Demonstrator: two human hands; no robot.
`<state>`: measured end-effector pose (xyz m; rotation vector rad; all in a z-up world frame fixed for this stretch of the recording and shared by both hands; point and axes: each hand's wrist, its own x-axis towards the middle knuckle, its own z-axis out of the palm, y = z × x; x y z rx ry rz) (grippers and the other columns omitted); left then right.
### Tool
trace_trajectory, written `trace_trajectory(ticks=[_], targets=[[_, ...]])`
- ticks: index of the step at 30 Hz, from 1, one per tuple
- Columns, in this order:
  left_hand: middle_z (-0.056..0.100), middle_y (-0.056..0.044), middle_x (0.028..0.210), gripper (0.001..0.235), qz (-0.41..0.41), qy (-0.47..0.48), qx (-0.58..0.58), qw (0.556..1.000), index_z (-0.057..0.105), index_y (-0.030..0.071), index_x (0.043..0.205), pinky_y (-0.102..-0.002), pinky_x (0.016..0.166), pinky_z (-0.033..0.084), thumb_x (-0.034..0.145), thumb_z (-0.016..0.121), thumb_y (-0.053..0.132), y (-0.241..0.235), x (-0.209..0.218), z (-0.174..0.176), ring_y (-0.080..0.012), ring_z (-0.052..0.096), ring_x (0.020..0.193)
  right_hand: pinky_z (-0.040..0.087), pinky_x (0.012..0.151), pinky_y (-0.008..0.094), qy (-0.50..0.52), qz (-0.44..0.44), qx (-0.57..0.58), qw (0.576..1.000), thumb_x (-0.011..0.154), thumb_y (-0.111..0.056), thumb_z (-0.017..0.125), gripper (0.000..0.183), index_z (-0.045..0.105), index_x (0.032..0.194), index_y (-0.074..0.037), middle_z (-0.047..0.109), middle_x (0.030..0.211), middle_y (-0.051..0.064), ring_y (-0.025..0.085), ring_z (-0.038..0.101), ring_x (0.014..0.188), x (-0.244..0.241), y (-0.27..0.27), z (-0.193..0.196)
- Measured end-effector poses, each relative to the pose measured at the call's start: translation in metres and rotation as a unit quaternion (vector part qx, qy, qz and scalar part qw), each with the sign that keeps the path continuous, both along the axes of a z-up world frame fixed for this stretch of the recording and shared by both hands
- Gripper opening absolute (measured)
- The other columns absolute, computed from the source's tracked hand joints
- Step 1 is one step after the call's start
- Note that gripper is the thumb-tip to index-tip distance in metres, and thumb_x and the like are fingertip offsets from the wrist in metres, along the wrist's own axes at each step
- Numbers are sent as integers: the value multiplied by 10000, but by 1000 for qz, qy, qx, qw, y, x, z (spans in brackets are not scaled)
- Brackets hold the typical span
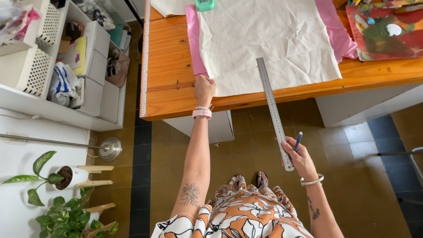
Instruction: The person positions a piece of white fabric on a work surface, aligns a ruler and marks guide lines with a pencil, and then applies strips of masking tape to frame a rectangular area on the cloth.
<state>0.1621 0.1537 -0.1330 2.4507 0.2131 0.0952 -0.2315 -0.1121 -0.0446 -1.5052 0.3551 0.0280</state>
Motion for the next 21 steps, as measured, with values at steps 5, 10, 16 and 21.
trace_trajectory(ticks=[5,10,16,21], targets=[[672,-317,1262,677,-34,-233,152,960,515,-87,1469,-590,1013,544,910,766,199,-31,-41,33,-502,696,1149,470,362,309,17,-21,19,999,1086,-237,633,352,693,1326,14,664,485,243,276,672,394,-18,1,-5],[602,-333,1431,504,-392,-308,-30,866,611,-23,1426,-559,1207,462,970,762,128,-115,-84,56,-525,562,1403,478,365,328,25,-17,29,999,1083,-232,625,364,687,1342,15,668,489,254,294,685,404,-22,0,-8],[321,-219,1789,778,-457,-113,122,874,404,22,1682,-534,1401,165,1127,522,555,-138,-104,72,-352,293,1675,495,578,387,41,-9,-146,988,1081,-285,682,388,727,1436,-136,693,690,237,261,589,626,-11,-21,-11],[276,-211,1802,776,-460,-120,133,870,395,41,1629,-507,1405,193,1114,527,606,-136,-106,70,-334,332,1667,416,579,215,-124,-105,-161,973,1233,-175,472,285,704,1104,-71,538,719,11,101,500,635,83,-35,33]])
